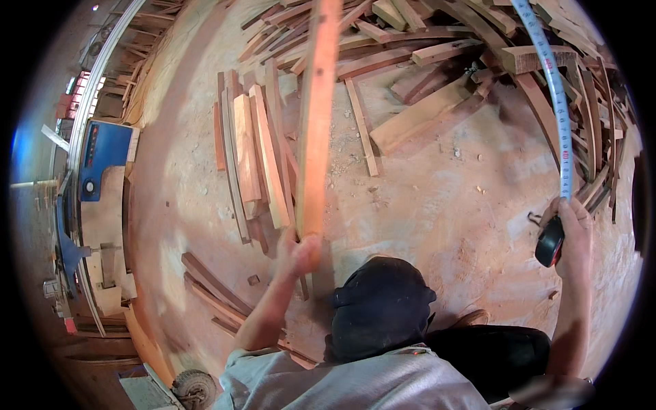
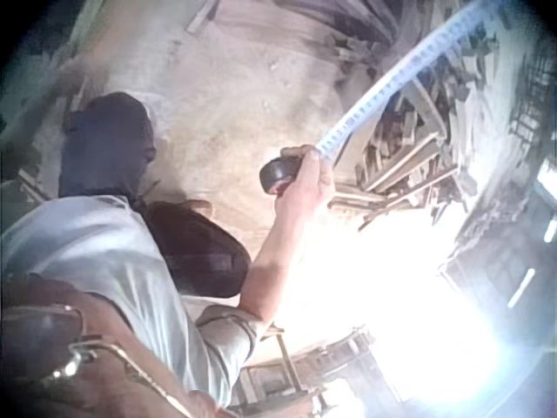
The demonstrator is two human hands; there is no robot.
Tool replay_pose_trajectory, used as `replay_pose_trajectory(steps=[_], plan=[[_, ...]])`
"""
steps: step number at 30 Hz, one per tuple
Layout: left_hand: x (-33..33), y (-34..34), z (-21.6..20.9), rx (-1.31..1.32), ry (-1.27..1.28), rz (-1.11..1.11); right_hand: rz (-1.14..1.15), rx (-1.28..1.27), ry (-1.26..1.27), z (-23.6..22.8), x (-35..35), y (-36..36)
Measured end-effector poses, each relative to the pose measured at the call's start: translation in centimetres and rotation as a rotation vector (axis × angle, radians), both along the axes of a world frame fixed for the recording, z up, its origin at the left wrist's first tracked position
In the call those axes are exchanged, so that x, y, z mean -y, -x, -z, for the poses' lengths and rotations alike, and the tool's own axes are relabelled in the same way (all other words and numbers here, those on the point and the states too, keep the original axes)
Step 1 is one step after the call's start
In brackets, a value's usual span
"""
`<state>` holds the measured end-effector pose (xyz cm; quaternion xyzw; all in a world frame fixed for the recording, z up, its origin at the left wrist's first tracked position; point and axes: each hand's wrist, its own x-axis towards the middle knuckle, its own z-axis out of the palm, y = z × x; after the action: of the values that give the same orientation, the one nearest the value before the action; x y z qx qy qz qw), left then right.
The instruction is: The person repeatedly picks up wooden planks from a large pile on the floor and measures their length using a tape measure. The person holds the tape measure against the wood, checks the measurement, and then places the wood back into the pile. This process is repeated for multiple pieces of wood throughout the clip.
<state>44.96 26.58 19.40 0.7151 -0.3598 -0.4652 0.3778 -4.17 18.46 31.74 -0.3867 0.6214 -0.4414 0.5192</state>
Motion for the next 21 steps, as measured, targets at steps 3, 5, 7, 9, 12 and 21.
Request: replay_pose_trajectory(steps=[3,5,7,9,12,21], plan=[[1.9,-6.2,0.3,0.227,0.019,-0.131,-0.013,-0.068,-0.054,-0.9,0.4,-2.6],[1.3,-11.9,3.0,0.305,-0.041,-0.249,-0.073,-0.117,-0.038,-0.7,0.2,-2.8],[0.8,-17.4,5.3,0.69,0.008,-0.089,-0.058,-0.113,-0.043,-1.0,-0.5,-3.0],[1.7,-20.0,5.2,0.71,-0.025,-0.193,-0.036,-0.112,-0.061,-0.6,-0.9,-2.9],[3.4,-25.4,6.3,0.954,-0.271,-0.24,0.002,-0.157,-0.071,-0.7,-1.6,-2.0],[2.9,-26.5,13.9,0.812,-0.219,-0.035,-0.226,-0.401,-0.372,-0.4,-2.0,-5.1]])
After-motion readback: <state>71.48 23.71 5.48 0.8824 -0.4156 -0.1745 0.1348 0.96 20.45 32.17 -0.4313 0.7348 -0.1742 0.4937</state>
